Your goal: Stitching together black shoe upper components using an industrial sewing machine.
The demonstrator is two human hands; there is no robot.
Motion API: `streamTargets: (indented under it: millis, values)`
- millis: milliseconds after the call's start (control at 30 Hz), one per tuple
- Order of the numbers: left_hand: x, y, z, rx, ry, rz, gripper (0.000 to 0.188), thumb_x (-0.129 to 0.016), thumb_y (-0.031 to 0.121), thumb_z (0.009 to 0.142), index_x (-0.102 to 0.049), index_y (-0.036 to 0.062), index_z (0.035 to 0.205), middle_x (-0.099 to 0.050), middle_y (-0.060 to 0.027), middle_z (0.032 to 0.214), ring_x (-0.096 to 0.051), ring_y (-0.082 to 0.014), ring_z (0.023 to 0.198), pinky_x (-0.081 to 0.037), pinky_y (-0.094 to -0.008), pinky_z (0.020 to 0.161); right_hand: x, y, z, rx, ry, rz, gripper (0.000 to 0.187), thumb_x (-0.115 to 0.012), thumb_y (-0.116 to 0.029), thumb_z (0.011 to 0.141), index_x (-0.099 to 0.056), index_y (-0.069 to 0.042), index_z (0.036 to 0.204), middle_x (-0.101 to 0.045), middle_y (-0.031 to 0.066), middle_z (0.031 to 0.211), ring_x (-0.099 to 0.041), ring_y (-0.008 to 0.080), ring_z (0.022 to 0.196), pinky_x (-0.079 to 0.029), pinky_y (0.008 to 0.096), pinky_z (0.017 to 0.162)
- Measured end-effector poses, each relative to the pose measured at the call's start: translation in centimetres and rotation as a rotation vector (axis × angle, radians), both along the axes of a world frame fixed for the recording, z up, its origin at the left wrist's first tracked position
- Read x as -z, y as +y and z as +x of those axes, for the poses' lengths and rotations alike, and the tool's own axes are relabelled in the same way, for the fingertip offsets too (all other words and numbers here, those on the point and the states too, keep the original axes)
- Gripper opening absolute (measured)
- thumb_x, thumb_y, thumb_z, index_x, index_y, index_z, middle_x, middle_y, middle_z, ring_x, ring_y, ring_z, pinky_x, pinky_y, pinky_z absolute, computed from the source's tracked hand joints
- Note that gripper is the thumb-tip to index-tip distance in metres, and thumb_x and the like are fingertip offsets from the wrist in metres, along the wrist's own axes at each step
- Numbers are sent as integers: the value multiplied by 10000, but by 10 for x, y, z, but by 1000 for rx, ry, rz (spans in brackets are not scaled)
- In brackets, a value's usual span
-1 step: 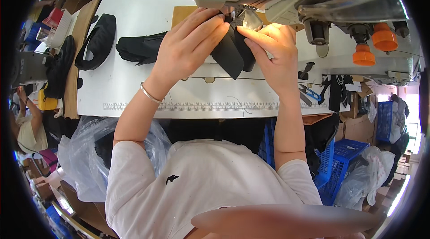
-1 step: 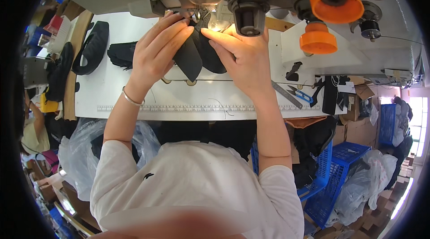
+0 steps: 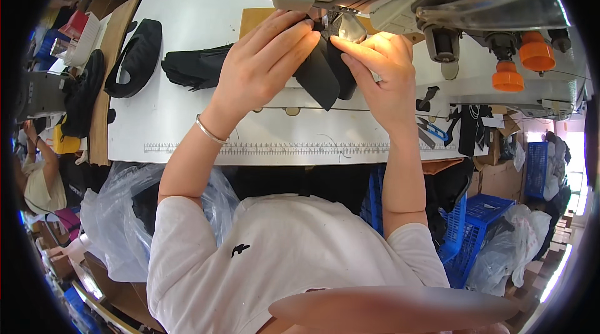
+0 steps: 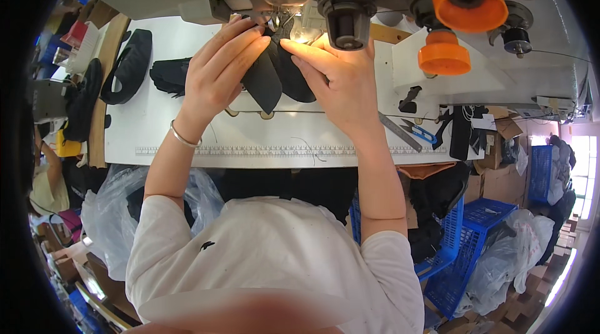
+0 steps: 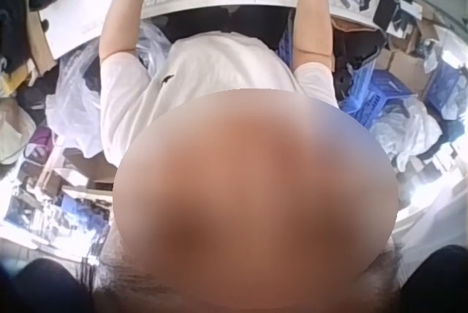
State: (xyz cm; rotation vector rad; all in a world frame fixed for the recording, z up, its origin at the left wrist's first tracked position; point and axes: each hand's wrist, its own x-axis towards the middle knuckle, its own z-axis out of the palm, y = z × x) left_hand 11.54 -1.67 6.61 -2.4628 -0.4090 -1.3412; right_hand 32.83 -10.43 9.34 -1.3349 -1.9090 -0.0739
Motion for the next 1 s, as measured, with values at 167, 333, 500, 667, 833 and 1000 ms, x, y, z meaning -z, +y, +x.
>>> streamTargets:
  millis: [167, 333, 500, 667, 833, 1000]
  values:
    - [0, 3, 1, 19, -15, 21, 350, -694, 73, 745, -734, -4, 1084, -691, -109, 1161, -684, -313, 1158, -599, -436, 1009, 1, -1, 0, -6, 2, 1, 267, -743, -107, 897, -809, -162, 1150, -621, 2, 799, -559, 206, 875, -407, 337, 910]
    - [0, 0, 3, -9, -3, 99, 286, -703, 73, 766, -729, 3, 1042, -698, -110, 1135, -709, -299, 1104, -609, -426, 987, 1, -1, 2, -30, 51, -38, 290, -740, -94, 900, -804, -172, 1172, -608, 3, 789, -538, 208, 862, -433, 332, 864]
    - [-5, -8, 7, -75, 18, 113, 246, -700, 72, 780, -718, 2, 1015, -695, -112, 1107, -717, -289, 1081, -613, -417, 970, -5, 2, 7, -40, 122, -141, 305, -735, -94, 906, -800, -188, 1189, -615, 10, 783, -534, 201, 832, -442, 319, 812]
    - [-6, -9, 10, -99, 8, 120, 254, -699, 72, 782, -716, -2, 1025, -689, -108, 1096, -714, -286, 1085, -613, -410, 969, -6, 5, 11, -39, 174, -212, 311, -728, -93, 911, -795, -187, 1200, -629, 24, 777, -540, 188, 774, -442, 313, 778]
    - [-4, -7, 6, -83, 32, 87, 296, -695, 63, 777, -718, -11, 1062, -690, -110, 1131, -701, -288, 1120, -604, -409, 985, -8, 4, 10, -23, 119, -215, 321, -725, -91, 911, -792, -186, 1210, -619, 21, 775, -544, 186, 777, -443, 312, 781]
    - [-4, -1, 0, -37, 31, 33, 322, -693, 54, 774, -726, 1, 1090, -697, -112, 1182, -692, -299, 1152, -604, -399, 979, -4, 3, 3, 15, 68, -146, 320, -725, -84, 907, -795, -185, 1202, -599, 8, 773, -524, 195, 824, -444, 320, 797]
